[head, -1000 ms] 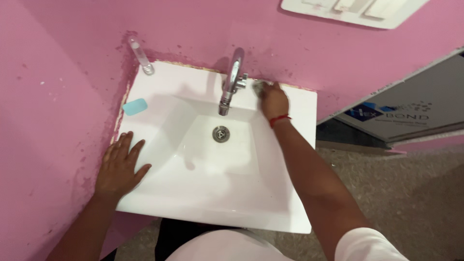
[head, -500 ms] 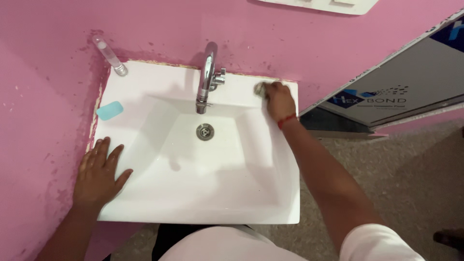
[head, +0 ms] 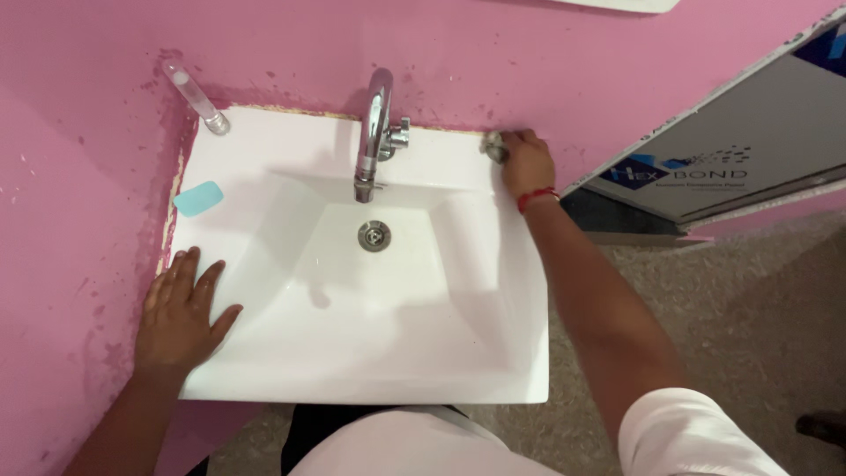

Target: The person scrubs a white bathroom sink with a cloth and soap, rinses the cloth under running water, and wipes the sink basin and faucet. They then rinse a small transparent bottle under the tap.

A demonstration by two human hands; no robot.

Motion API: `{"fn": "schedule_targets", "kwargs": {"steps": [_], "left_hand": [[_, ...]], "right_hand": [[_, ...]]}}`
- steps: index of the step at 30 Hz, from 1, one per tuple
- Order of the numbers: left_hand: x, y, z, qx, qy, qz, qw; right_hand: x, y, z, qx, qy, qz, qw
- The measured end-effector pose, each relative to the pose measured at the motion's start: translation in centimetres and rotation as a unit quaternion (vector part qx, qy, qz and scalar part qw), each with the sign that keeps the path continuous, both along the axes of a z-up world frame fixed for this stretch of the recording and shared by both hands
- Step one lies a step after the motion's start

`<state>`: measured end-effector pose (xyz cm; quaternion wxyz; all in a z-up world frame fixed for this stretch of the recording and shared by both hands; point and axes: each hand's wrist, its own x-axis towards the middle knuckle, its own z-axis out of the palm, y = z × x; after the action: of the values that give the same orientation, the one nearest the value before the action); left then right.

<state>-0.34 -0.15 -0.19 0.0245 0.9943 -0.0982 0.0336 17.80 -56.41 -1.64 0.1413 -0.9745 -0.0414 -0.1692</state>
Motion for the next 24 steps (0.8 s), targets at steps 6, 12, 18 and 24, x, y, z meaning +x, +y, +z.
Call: {"fn": "schedule_targets", "kwargs": {"steps": [6,12,18,24], "left_hand": [[0.1,0.5,-0.4,-0.009,-0.008,-0.012,1.0],[0.1,0.4,-0.6,0.012,-0.001,-0.002,1.0],[0.1,0.7,-1.0,0.028,0.004,-0.005,1.0],[0.5,0.7,-1.0,0.001,0.0,-0.013,1.0]], "right_hand": [[-7.9,2.2,1.9,0.001,0.092,0.107,0.99],[-8.2,-2.7,1.8,0.006,0.023,0.065,0.998],[-0.6,0.5,1.0,0.029,-0.014,-0.03,0.999],[-10.9,2.7,3.9,0.009,0.0,0.155,0.988]]}}
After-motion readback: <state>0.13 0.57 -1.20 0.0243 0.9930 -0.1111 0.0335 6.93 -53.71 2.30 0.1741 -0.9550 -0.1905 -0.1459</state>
